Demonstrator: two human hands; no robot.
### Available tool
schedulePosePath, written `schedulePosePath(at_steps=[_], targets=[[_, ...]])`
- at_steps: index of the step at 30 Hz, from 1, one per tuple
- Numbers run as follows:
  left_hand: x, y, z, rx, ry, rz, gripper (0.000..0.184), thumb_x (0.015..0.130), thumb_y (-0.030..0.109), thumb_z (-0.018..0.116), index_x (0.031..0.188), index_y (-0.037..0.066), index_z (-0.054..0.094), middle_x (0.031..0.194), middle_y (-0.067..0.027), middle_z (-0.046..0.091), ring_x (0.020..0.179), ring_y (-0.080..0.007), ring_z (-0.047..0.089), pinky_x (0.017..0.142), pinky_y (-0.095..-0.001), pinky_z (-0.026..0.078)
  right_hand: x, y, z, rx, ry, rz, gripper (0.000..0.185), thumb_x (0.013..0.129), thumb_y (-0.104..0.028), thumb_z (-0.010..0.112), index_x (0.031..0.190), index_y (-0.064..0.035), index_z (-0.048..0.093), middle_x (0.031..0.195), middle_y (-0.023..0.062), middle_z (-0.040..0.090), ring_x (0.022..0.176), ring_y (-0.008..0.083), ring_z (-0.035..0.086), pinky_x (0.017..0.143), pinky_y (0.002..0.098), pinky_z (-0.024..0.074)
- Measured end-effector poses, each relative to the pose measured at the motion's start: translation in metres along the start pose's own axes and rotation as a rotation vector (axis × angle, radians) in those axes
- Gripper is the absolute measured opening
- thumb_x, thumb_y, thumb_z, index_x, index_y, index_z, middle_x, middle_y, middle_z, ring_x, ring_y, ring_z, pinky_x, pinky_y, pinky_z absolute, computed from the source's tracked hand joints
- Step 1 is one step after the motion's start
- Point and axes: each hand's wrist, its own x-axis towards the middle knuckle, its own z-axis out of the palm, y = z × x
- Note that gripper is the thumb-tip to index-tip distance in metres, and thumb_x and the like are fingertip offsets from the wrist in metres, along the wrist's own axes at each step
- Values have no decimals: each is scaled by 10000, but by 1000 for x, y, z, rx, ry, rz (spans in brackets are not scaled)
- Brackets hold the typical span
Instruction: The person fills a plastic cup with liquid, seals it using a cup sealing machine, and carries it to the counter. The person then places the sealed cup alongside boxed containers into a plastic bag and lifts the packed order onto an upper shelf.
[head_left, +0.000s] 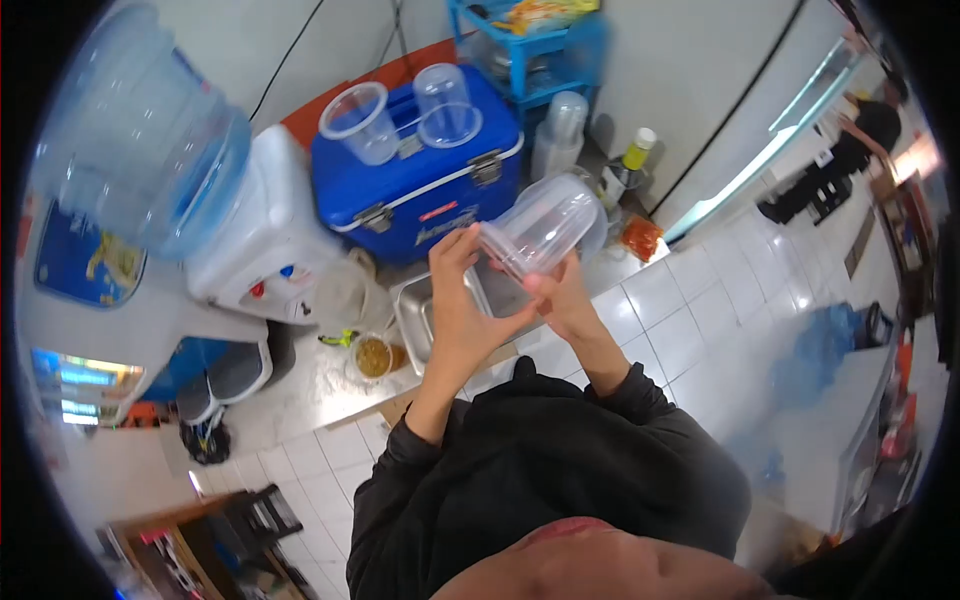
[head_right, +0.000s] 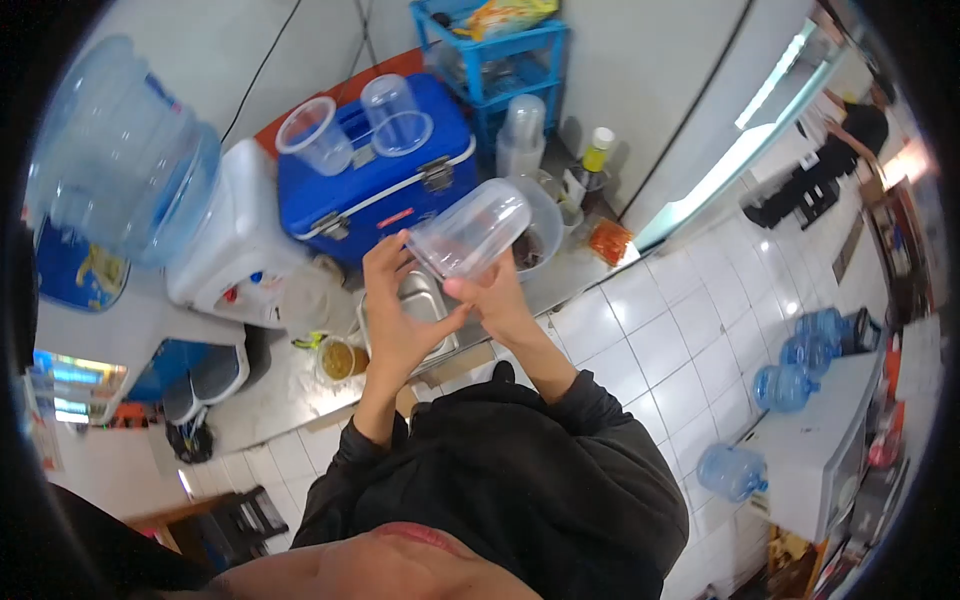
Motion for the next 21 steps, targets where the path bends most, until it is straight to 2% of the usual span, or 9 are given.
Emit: schedulePosePath(at_steps=[4, 6, 8, 10, 13, 15, 17, 19, 21], targets=[[-1, -2, -7, 49, 72, 57, 928, 554, 126, 829, 1335, 46, 335, 1263, -156, 360, 1098, -261, 507, 869, -363, 488, 7, -2, 18, 10, 38, -102, 933, 719, -107, 775, 1417, -92, 156, 1296, 156, 451, 1179, 306, 499, 979, 419, 436], [-7, -7, -16, 67, 101, 39, 939, 547, 136, 833, 1335, 40, 332, 1265, -160, 343, 1095, -265, 487, 866, -367, 485, 27, -20, 10, 208, 172, -187, 961, 728, -141, 775, 1423, -85, 114, 1288, 186, 444, 1164, 325, 506, 982, 419, 435], [-13, -10, -33, 72, 121, 23, 951, 540, 146, 837, 1336, 35, 329, 1267, -163, 326, 1092, -269, 466, 864, -372, 482, 69, -43, -26, -38, 236, -461, 1051, 702, -220, 808, 1421, -34, 65, 1304, 216, 421, 1178, 333, 490, 973, 407, 437], [-19, -10, -56, 232, 22, 1, 942, 566, 146, 831, 1348, 34, 318, 1282, -160, 296, 1074, -256, 479, 868, -373, 484, 125, -66, -69, -699, 585, -665, 1144, 651, -285, 848, 1402, 38, 47, 1329, 241, 385, 1206, 341, 456, 984, 406, 417], [-36, -21, -67, 4, 63, -197, 936, 587, 132, 823, 1360, 33, 304, 1291, -153, 279, 1072, -252, 488, 885, -375, 479, 196, -86, -92, -960, 743, -645, 1231, 588, -329, 878, 1380, 91, 36, 1351, 269, 336, 1214, 359, 434, 1005, 403, 376], [-49, -29, -70, -18, 85, -226, 938, 596, 130, 822, 1365, 34, 294, 1297, -153, 270, 1081, -253, 485, 888, -376, 479, 232, -74, -133, -1404, 631, -716, 1242, 563, -344, 884, 1384, 87, 57, 1354, 286, 320, 1198, 384, 434, 1024, 401, 340], [-62, -29, -81, -26, 104, -260, 940, 604, 128, 821, 1370, 36, 283, 1302, -154, 262, 1090, -254, 482, 891, -376, 478, 243, -35, -188, -1504, 566, -638, 1238, 555, -347, 885, 1385, 85, 74, 1358, 289, 314, 1216, 383, 415, 1032, 402, 328], [-71, -30, -90, 52, 118, -310, 966, 602, 130, 830, 1378, 42, 261, 1306, -145, 253, 1102, -252, 477, 909, -382, 470, 237, -20, -172, -1603, 480, -581, 1234, 548, -351, 887, 1386, 83, 92, 1363, 292, 309, 1234, 382, 396, 1039, 403, 316], [-81, -34, -102, 0, 167, -349, 972, 602, 129, 832, 1379, 41, 254, 1310, -140, 249, 1111, -253, 472, 921, -386, 463, 194, -41, -105, -1759, 916, -286, 1169, 572, -359, 875, 1391, 55, 152, 1381, 259, 305, 1285, 359, 341, 1065, 415, 283]])
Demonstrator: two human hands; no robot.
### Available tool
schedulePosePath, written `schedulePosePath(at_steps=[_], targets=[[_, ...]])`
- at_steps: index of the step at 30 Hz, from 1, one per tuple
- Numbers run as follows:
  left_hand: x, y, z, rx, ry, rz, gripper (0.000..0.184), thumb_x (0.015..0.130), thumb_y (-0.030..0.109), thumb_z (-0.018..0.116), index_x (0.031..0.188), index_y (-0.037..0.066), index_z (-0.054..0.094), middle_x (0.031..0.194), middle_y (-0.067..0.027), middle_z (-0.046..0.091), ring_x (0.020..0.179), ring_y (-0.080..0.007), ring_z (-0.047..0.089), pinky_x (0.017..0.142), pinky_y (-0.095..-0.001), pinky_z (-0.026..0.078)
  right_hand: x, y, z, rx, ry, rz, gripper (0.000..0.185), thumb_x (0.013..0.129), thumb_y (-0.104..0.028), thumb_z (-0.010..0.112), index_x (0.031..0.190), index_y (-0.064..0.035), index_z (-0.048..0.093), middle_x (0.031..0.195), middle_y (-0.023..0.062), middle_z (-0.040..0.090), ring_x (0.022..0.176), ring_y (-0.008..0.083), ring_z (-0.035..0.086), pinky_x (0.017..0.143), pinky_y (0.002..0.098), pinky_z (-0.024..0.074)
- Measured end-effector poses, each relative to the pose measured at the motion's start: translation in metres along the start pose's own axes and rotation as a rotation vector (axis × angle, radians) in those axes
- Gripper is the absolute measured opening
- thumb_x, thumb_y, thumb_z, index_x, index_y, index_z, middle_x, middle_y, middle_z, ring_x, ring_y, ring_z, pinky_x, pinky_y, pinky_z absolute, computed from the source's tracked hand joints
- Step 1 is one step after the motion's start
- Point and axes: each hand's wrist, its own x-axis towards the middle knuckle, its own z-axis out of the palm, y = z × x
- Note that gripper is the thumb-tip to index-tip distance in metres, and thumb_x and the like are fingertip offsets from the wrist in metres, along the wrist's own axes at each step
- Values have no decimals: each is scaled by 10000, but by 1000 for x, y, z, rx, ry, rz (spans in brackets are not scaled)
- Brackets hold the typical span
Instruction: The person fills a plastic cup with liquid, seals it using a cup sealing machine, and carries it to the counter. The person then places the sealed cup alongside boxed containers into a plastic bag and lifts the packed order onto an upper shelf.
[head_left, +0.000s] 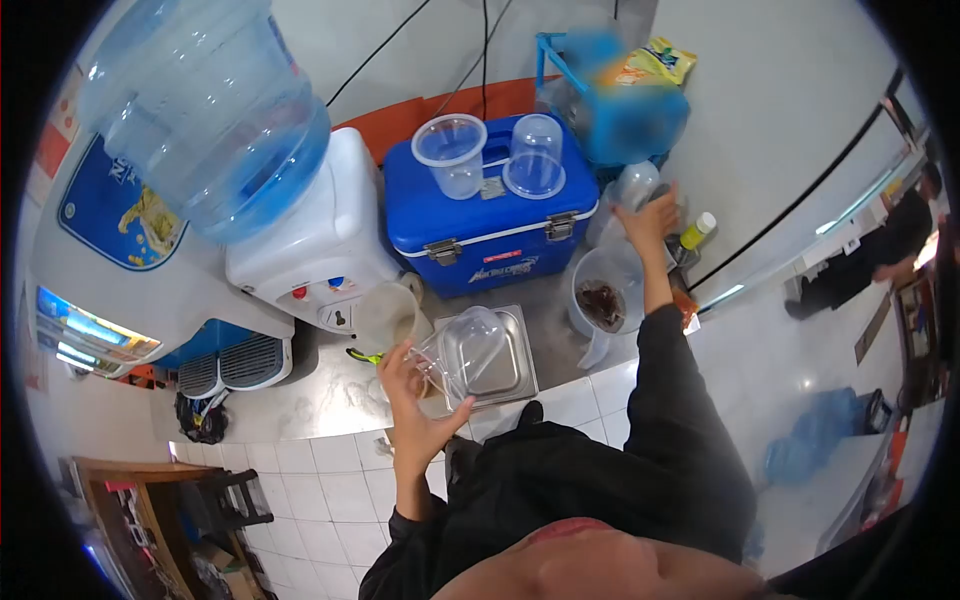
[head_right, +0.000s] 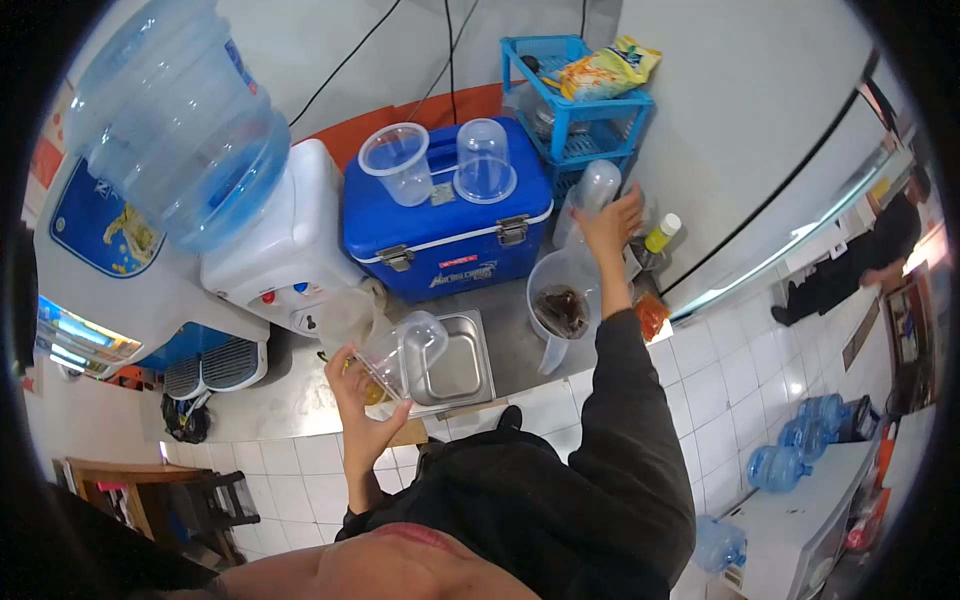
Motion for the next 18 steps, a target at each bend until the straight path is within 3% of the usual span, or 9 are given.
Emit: schedulePosePath(at_steps=[1, 3, 5, 7, 10, 14, 16, 17, 18], targets=[[-2, -2, -5, -61, 10, -45, 979, 601, 127, 834, 1381, 41, 247, 1314, -134, 244, 1120, -253, 467, 933, -389, 457, 0, -19, -11, 0, -9, -8, 1169, 572, -359, 875, 1391, 55, 152, 1381, 259, 305, 1285, 359, 341, 1065, 415, 283], [-1, 0, -11, -49, 20, -77, 970, 603, 111, 829, 1380, 38, 253, 1319, -125, 242, 1143, -254, 455, 949, -389, 447, -5, -58, -32, 636, 157, -476, 1080, 609, -338, 856, 1397, 12, 206, 1397, 215, 307, 1314, 344, 300, 1087, 422, 251], [3, 4, -12, -5, 19, -29, 956, 610, 95, 821, 1381, 38, 259, 1323, -125, 240, 1155, -257, 446, 953, -386, 440, -21, -110, -52, 860, -68, -668, 981, 648, -295, 835, 1395, -23, 259, 1392, 179, 337, 1304, 342, 317, 1084, 416, 258], [3, 6, -8, -7, 14, -1, 959, 609, 105, 821, 1384, 40, 260, 1323, -125, 241, 1156, -261, 444, 953, -392, 435, -22, -136, -38, 872, -224, -826, 967, 667, -266, 833, 1414, -68, 251, 1368, 143, 358, 1243, 290, 393, 1025, 388, 341], [-1, 8, -6, 42, 13, 69, 967, 608, 137, 822, 1389, 44, 260, 1322, -129, 242, 1156, -271, 441, 955, -403, 425, -11, -129, -24, 899, -89, -686, 935, 686, -239, 822, 1414, -74, 259, 1378, 144, 346, 1209, 272, 430, 984, 369, 390], [-19, 3, -18, 18, 56, 57, 965, 614, 192, 801, 1397, 49, 255, 1318, -134, 238, 1182, -282, 407, 959, -411, 410, 37, -68, -38, 1053, 474, -317, 875, 714, -267, 790, 1401, -62, 291, 1350, 167, 381, 1212, 318, 424, 985, 449, 383], [-24, -2, -29, -26, 91, 67, 967, 620, 261, 776, 1404, 51, 251, 1322, -125, 234, 1201, -280, 379, 958, -423, 390, 55, -10, -17, 493, 394, -333, 882, 718, -318, 783, 1398, -61, 283, 1330, 188, 396, 1201, 354, 421, 993, 473, 359], [-24, -1, -34, -26, 101, 61, 967, 620, 261, 776, 1404, 51, 251, 1322, -125, 234, 1201, -280, 379, 958, -423, 390, 55, 3, -10, 495, 386, -341, 882, 718, -318, 783, 1398, -61, 283, 1330, 188, 396, 1201, 354, 421, 993, 473, 359], [-24, 1, -37, -61, 129, 52, 973, 635, 344, 767, 1398, 36, 248, 1352, -114, 256, 1154, -264, 411, 951, -411, 383, 50, 13, -4, 417, 150, -350, 883, 710, -334, 786, 1387, -55, 294, 1315, 195, 410, 1204, 366, 411, 1002, 477, 343]])
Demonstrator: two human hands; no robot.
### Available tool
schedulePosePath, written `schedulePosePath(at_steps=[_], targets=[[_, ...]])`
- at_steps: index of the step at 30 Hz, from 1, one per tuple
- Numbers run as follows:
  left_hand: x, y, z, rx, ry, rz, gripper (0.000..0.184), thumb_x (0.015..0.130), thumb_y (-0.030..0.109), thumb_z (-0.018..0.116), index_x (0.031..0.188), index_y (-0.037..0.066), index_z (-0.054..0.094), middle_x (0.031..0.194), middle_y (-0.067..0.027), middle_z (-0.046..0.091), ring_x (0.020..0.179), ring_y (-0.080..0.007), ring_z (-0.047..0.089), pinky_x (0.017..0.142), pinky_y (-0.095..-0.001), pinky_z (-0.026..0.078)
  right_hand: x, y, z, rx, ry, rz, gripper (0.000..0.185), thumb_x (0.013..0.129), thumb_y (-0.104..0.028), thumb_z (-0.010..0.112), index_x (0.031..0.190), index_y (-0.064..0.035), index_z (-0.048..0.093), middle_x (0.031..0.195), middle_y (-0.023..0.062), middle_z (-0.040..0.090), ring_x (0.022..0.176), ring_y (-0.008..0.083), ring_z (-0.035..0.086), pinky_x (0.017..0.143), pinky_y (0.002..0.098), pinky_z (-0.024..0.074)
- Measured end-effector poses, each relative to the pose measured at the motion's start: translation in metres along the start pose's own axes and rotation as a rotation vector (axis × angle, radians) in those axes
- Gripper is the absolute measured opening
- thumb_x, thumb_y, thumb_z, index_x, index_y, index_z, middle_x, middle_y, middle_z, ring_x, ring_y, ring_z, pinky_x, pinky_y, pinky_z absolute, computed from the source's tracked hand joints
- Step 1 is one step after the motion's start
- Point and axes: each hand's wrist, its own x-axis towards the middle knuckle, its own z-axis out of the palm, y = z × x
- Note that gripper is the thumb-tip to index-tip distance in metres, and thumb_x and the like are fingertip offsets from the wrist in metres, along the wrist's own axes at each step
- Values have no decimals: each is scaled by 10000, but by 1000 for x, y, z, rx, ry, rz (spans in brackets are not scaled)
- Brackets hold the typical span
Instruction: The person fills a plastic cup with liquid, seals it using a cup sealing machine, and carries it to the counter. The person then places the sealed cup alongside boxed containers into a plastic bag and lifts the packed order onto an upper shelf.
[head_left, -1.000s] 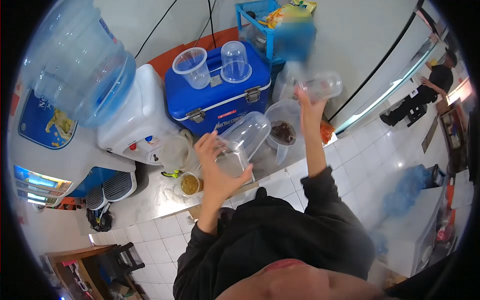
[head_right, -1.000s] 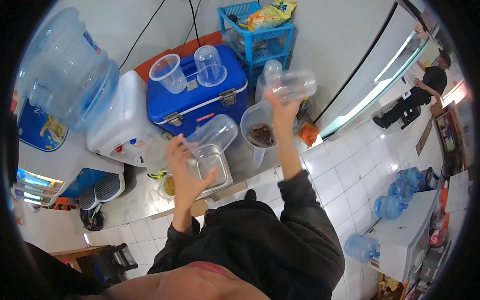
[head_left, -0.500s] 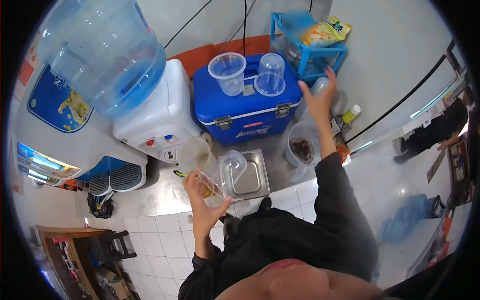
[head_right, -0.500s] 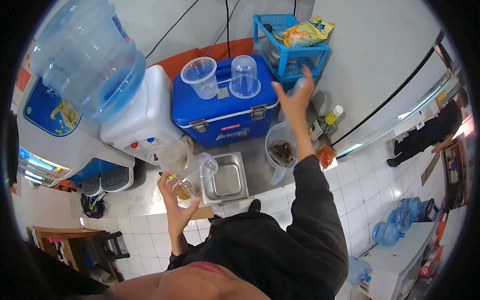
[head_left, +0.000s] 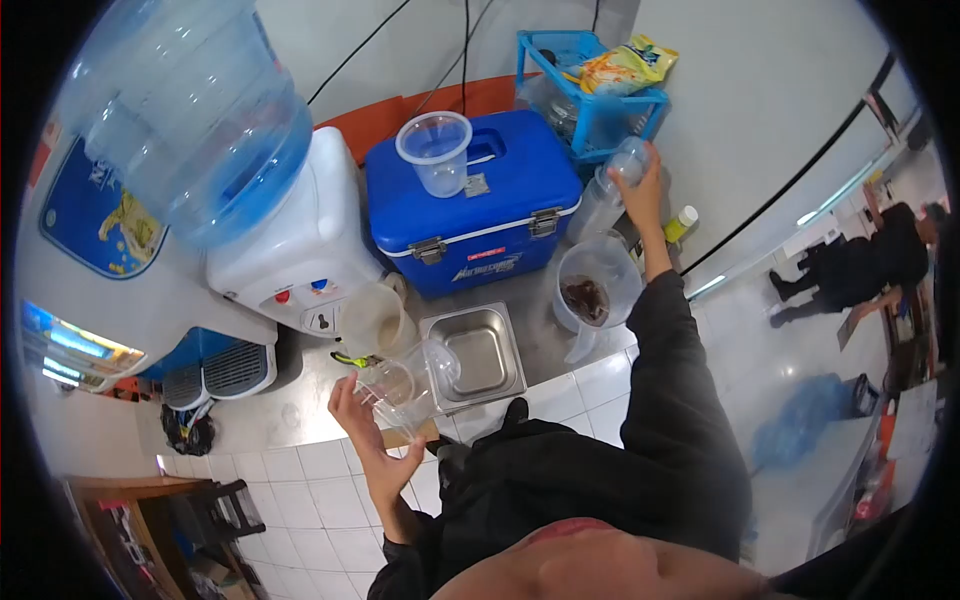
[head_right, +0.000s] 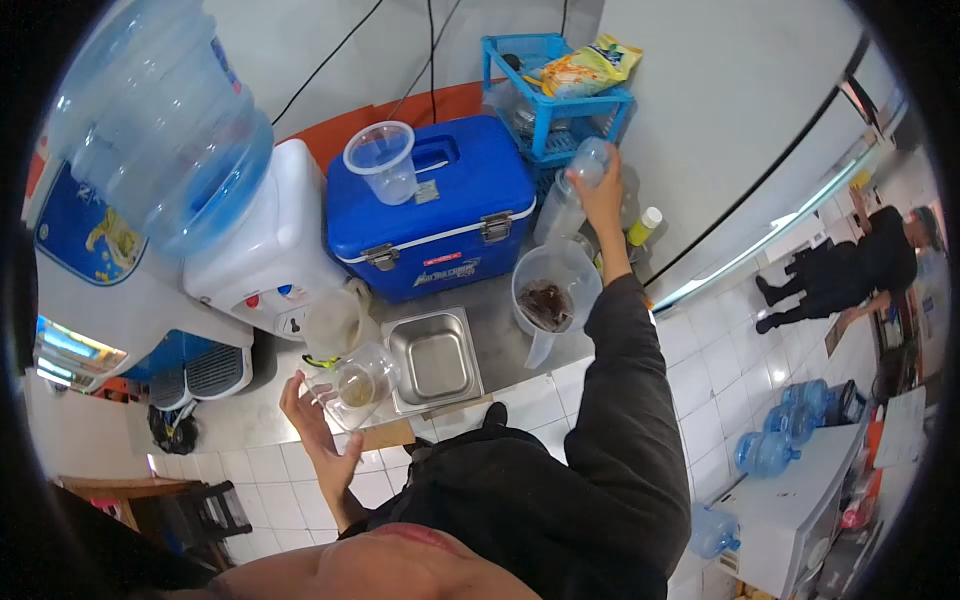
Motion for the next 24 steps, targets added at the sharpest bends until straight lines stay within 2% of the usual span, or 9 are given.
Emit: schedulePosePath(at_steps=[2, 4, 8, 13, 17, 19, 20, 22, 24], targets=[[2, 3, -4, -46, 54, -35, 1041, 639, 507, 749, 1395, 7, 237, 1380, -109, 285, 1067, -230, 447, 914, -379, 380, -11, -14, 0, -24, -253, 20, 884, 701, -350, 788, 1377, -49, 305, 1300, 202, 423, 1208, 378, 401, 1011, 482, 327], [2, 4, -8, -111, 42, -61, 1010, 645, 458, 745, 1401, 21, 236, 1363, -119, 268, 1134, -249, 412, 945, -398, 363, -11, -73, -11, -328, 127, -195, 911, 681, -362, 799, 1373, -47, 297, 1298, 193, 428, 1229, 365, 388, 1025, 480, 305], [12, 17, 5, -314, -38, -136, 1011, 648, 438, 749, 1402, 10, 230, 1332, -141, 339, 1203, -266, 396, 994, -397, 332, -11, -169, 23, 558, -294, -447, 1018, 606, -354, 858, 1379, -42, 273, 1410, 187, 326, 1317, 341, 308, 1088, 432, 254], [-3, 6, 21, -471, -106, -169, 1064, 620, 545, 743, 1393, -1, 256, 1312, -164, 395, 1196, -262, 420, 936, -371, 365, -36, -217, 98, 931, -719, -129, 964, 606, -313, 868, 1348, -33, 320, 1317, 167, 442, 1229, 307, 437, 1013, 389, 377], [-18, 7, 6, -442, -110, -204, 1086, 597, 596, 733, 1381, -6, 283, 1289, -179, 416, 1186, -272, 437, 898, -359, 366, -2, -196, 60, 1164, -346, -1, 854, 643, -276, 846, 1329, -68, 382, 1253, 133, 498, 1159, 255, 495, 916, 376, 446], [-23, 3, -8, -451, -80, -202, 1117, 591, 594, 762, 1384, -9, 256, 1269, -180, 424, 1204, -292, 439, 947, -395, 376, 35, -169, -13, 706, -293, -157, 846, 637, -242, 841, 1341, -90, 398, 1266, 149, 476, 1164, 280, 496, 935, 385, 446], [-25, 3, -15, -516, -35, -226, 1133, 588, 590, 777, 1387, -7, 239, 1266, -180, 419, 1197, -325, 453, 972, -425, 379, 49, -149, -38, 112, -125, -292, 869, 607, -199, 834, 1362, -153, 406, 1254, 155, 468, 1142, 323, 503, 922, 391, 460], [-30, -5, -31, -590, -32, -234, 1137, 632, 559, 768, 1423, 13, 161, 1302, -196, 376, 1193, -466, 449, 1005, -555, 375, 81, -130, -90, -420, -408, -313, 809, 653, -165, 774, 1368, -246, 405, 1239, 99, 453, 1114, 306, 507, 898, 443, 462], [-29, -5, -49, -523, -51, -292, 1156, 624, 563, 772, 1426, 16, 145, 1321, -209, 364, 1148, -452, 496, 929, -518, 460, 94, -107, -95, -797, -585, -279, 714, 677, -147, 741, 1325, -263, 464, 1216, 77, 478, 1109, 300, 507, 886, 467, 459]])
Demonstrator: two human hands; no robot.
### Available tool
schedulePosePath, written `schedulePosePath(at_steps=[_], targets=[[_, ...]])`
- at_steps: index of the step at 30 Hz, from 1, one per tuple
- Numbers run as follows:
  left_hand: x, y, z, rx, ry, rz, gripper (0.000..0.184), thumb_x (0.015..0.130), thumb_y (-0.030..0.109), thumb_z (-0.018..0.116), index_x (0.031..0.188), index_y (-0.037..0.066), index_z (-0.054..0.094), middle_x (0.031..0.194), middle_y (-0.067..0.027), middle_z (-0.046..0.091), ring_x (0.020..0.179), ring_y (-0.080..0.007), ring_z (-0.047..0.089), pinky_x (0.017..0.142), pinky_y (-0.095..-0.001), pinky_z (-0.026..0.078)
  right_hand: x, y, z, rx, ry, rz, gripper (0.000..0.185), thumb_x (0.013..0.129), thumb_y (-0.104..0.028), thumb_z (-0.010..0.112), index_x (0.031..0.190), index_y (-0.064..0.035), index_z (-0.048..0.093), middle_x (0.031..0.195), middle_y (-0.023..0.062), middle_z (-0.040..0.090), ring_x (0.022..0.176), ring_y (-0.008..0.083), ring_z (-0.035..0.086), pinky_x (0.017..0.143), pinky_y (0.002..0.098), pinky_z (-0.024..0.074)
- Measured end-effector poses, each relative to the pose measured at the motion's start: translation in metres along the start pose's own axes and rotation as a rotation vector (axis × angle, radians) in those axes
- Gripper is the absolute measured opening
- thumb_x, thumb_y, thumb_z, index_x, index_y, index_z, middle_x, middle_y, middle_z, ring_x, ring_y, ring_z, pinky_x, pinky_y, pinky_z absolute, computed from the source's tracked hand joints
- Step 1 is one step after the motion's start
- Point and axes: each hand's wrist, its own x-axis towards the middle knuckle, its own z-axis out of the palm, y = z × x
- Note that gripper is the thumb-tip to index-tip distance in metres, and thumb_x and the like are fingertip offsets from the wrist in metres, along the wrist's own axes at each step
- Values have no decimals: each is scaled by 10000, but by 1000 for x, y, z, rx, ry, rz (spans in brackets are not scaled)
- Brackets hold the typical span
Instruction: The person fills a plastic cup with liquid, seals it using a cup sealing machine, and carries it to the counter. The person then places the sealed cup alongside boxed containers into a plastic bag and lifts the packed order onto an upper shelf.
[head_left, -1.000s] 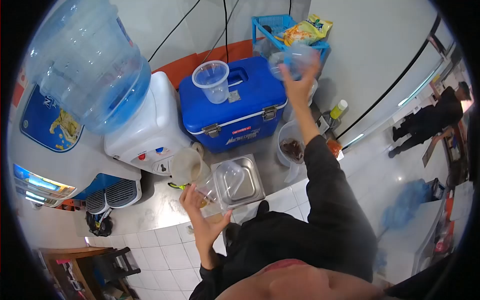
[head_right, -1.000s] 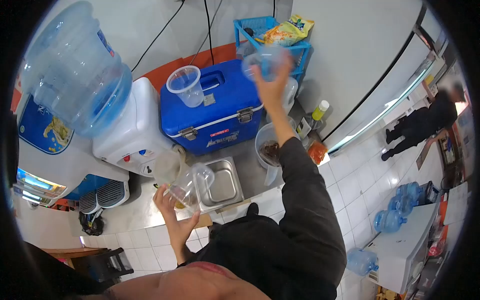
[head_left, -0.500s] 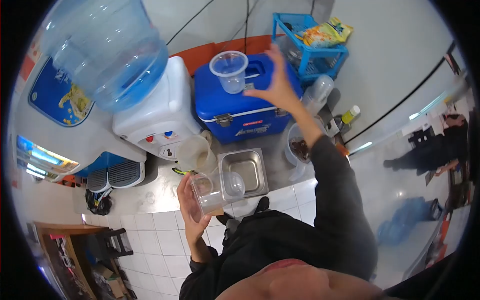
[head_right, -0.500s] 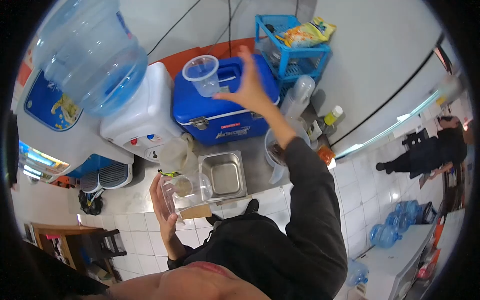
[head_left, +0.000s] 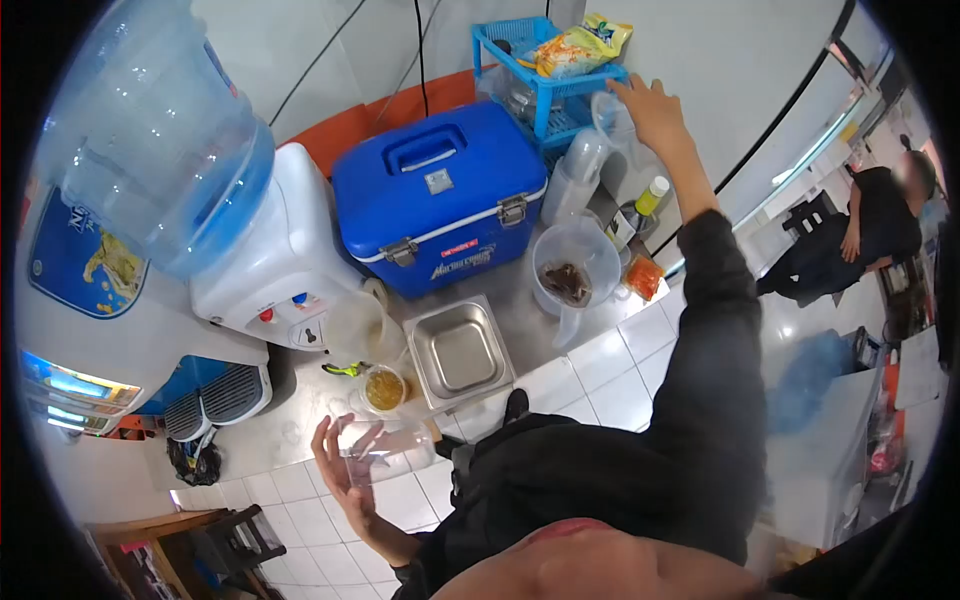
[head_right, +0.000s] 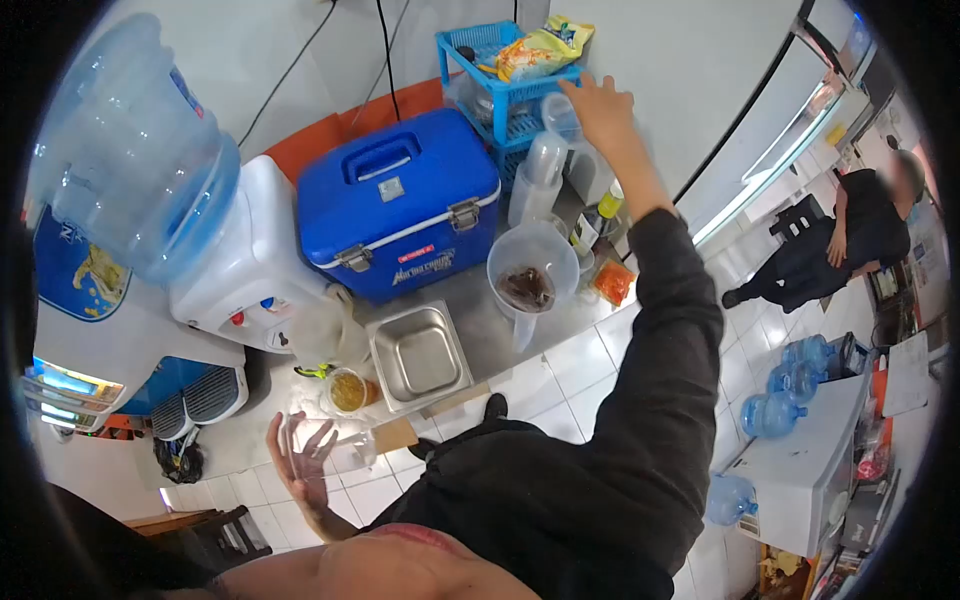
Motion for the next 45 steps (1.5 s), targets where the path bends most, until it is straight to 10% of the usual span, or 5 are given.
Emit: schedulePosePath(at_steps=[9, 18, 26, 35, 45], targets=[[-26, 25, -29, 174, 221, 53, 1219, 611, 771, 635, 1439, 19, 151, 1259, -184, 443, 911, -317, 627, 794, -399, 515, 32, -22, 167, -395, 19, -472, 387, 788, -101, 584, 1163, -195, 598, 1237, 112, 528, 1211, 309, 452, 1006, 516, 357], [-74, 27, -137, 149, 671, 46, 1186, 610, 704, 699, 1448, 61, 159, 1170, -225, 550, 844, -283, 638, 741, -332, 464, -201, -239, -12, 1128, -306, -495, 202, 741, -112, 715, 897, -30, 617, 881, 83, 623, 838, 184, 602, 708, 296, 470], [-44, -18, -191, 233, 282, -76, 1153, 570, 416, 856, 1446, 99, 175, 1198, -147, 565, 938, -206, 575, 767, -304, 448, -287, -396, 92, 623, -324, -473, 1018, 576, -240, 845, 1385, -41, 259, 1374, 145, 387, 1306, 326, 316, 1095, 464, 177], [32, -97, -187, 533, -514, -64, 1100, 567, 336, 862, 1433, 69, 238, 1291, -190, 489, 1004, -307, 570, 901, -388, 455, -315, -437, 114, 673, -216, -119, 1091, 547, -227, 858, 1408, -27, 218, 1317, 191, 410, 1275, 334, 347, 1051, 448, 221], [42, -99, -203, 493, -529, -210, 1063, 547, 283, 881, 1395, 72, 277, 1176, -136, 568, 1044, -287, 534, 912, -389, 430, -346, -475, 152, 1182, 40, 198, 943, 565, -99, 858, 1339, -9, 328, 1229, 157, 440, 1160, 277, 452, 987, 379, 375]])
